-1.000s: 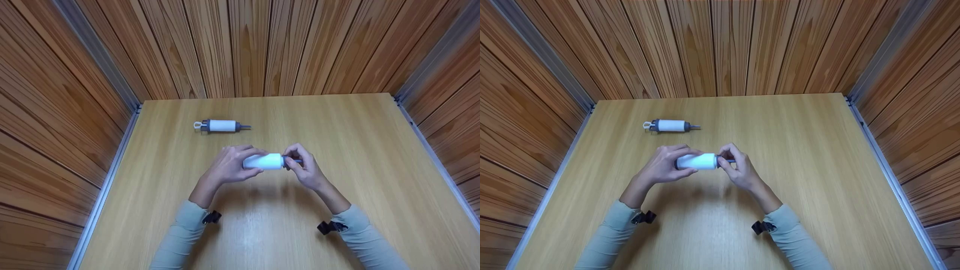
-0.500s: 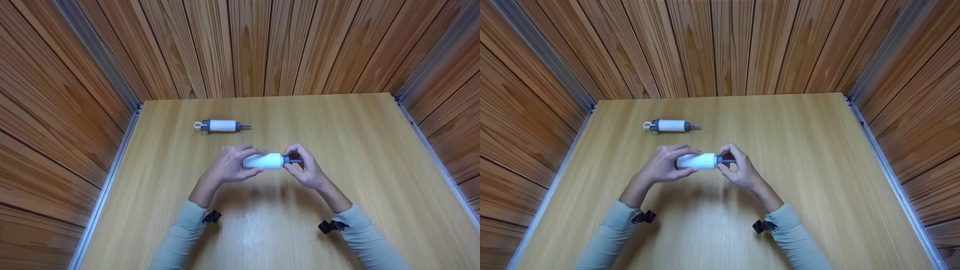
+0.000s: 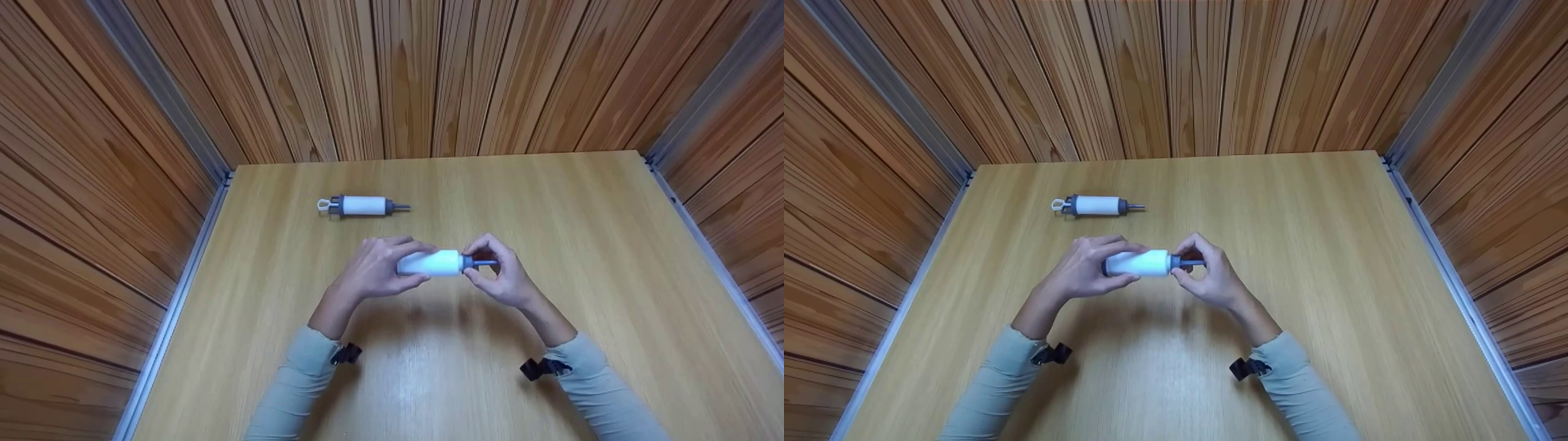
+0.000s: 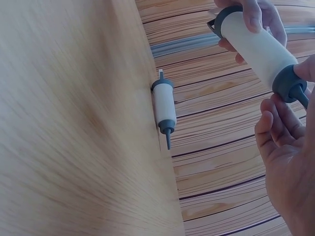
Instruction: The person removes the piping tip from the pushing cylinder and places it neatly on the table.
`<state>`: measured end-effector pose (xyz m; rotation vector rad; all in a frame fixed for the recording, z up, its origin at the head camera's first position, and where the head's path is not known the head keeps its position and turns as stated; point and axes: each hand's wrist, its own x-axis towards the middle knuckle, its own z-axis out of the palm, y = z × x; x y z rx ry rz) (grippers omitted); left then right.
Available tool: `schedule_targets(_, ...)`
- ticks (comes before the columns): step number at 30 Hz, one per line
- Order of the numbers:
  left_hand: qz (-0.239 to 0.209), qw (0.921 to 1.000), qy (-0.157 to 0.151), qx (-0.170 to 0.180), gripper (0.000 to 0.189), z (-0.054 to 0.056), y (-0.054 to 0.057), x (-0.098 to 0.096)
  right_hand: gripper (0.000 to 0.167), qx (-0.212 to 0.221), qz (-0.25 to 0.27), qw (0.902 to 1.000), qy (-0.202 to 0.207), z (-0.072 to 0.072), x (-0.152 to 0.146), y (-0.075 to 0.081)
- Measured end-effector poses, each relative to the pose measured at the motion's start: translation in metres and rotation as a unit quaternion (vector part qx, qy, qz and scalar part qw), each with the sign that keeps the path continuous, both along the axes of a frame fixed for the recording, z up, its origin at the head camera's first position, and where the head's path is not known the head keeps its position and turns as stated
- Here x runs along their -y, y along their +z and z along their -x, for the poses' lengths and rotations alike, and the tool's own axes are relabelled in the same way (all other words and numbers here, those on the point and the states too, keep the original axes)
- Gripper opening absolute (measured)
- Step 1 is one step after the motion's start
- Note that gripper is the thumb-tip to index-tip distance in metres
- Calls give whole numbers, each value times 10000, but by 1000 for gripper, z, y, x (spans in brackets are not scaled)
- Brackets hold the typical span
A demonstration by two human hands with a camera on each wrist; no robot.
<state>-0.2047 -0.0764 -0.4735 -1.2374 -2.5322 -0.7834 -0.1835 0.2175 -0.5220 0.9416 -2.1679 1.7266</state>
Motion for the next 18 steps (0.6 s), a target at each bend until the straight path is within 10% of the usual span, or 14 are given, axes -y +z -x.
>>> schedule_targets(18, -27, 10000, -23, -82, 43, 1, 0, 0, 33, -130, -247, 9996, -30, 0, 3, 2)
